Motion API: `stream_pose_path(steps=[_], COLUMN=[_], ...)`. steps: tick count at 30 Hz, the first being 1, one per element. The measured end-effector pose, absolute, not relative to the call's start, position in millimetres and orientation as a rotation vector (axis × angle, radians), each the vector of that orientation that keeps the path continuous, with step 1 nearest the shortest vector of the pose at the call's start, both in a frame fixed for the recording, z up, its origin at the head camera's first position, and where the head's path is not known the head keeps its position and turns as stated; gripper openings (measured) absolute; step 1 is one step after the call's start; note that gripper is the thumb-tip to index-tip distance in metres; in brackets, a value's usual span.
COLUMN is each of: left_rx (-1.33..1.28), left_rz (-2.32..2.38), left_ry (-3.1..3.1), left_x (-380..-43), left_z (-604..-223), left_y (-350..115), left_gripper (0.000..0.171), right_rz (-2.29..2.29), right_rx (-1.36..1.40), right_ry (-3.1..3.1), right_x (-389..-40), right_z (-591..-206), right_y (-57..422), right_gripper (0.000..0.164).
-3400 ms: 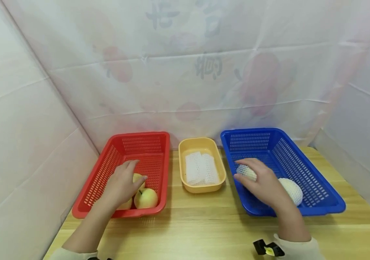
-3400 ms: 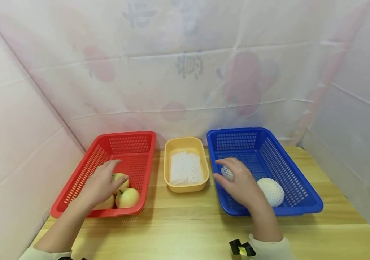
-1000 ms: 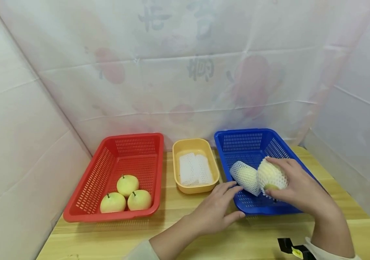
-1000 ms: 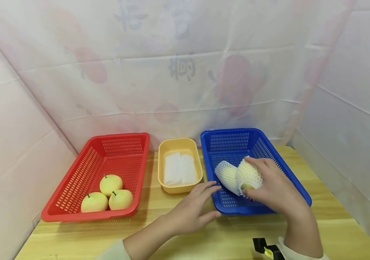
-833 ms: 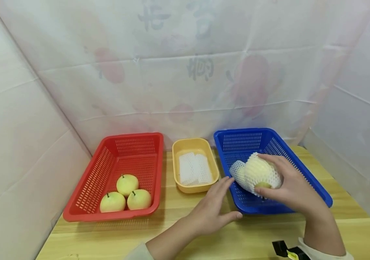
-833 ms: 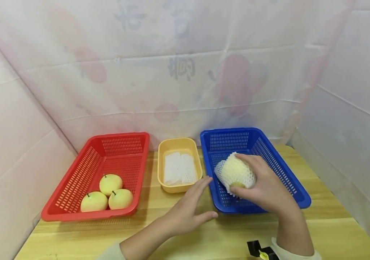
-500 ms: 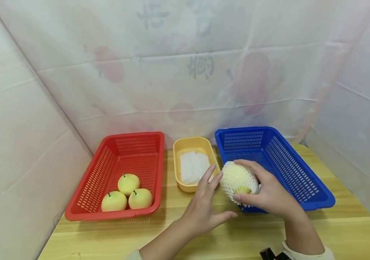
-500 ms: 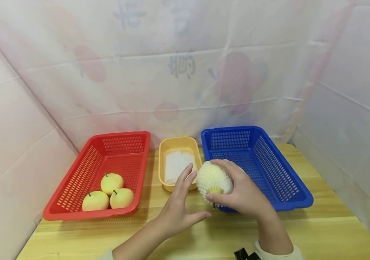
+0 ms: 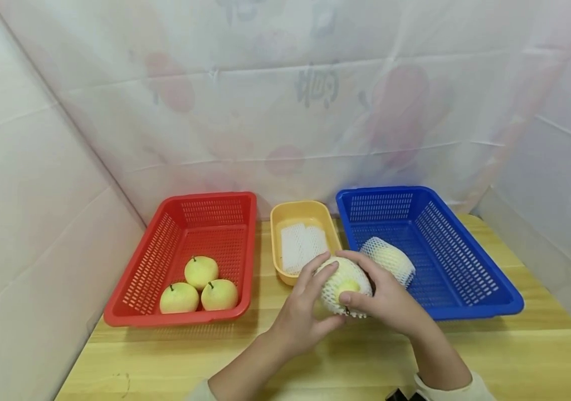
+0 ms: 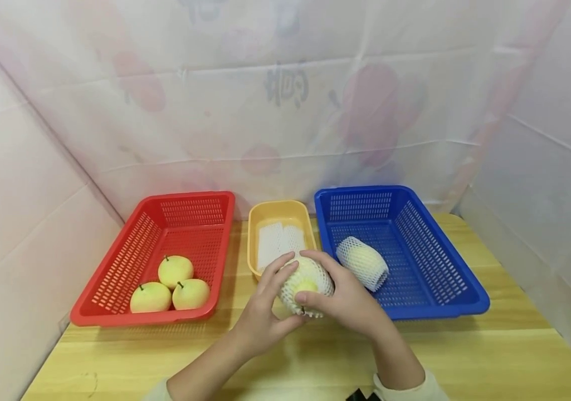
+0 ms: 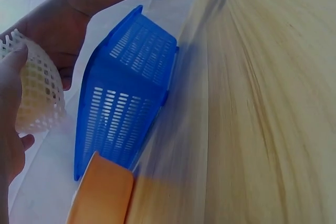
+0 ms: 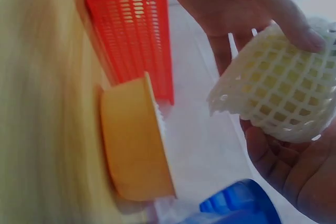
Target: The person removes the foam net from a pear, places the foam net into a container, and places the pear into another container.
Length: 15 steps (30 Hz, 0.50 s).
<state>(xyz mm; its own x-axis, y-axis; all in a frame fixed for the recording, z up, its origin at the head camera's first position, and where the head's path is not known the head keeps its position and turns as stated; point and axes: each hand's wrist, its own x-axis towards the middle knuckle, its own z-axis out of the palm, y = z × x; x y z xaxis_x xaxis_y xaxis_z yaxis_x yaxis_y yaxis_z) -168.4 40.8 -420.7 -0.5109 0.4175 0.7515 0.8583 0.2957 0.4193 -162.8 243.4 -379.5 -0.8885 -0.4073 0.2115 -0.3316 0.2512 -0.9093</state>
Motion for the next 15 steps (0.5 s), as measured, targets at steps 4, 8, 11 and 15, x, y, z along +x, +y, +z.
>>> stream_pose_path(steps=[4,8,11,15], left_rx=[-1.084,-0.981,-0.88,-0.796], left_rz=[-1.225,-1.315,-1.426,-1.622], left_ry=[-2.088,-2.203,-2.336,-2.438], left_x=[-170,-168,-165,-165], left_z=[-424,-427,-427,-424], left_y=[36,29,21,11], left_gripper=[0.089,0.086,0.083,0.082], right_rz=[-1.745,-1.747,-1.732,-1.692], right_rx=[-0.773,-0.751,-0.683,-0.65], right_ry=[2.404,2.339,2.301,2.295], right_x=[-166,-167,-166,-166], right_z=[-387,-394,-397,-398], right_y=[237,231,226,220], right_gripper=[0.056,0.052,0.055,0.058])
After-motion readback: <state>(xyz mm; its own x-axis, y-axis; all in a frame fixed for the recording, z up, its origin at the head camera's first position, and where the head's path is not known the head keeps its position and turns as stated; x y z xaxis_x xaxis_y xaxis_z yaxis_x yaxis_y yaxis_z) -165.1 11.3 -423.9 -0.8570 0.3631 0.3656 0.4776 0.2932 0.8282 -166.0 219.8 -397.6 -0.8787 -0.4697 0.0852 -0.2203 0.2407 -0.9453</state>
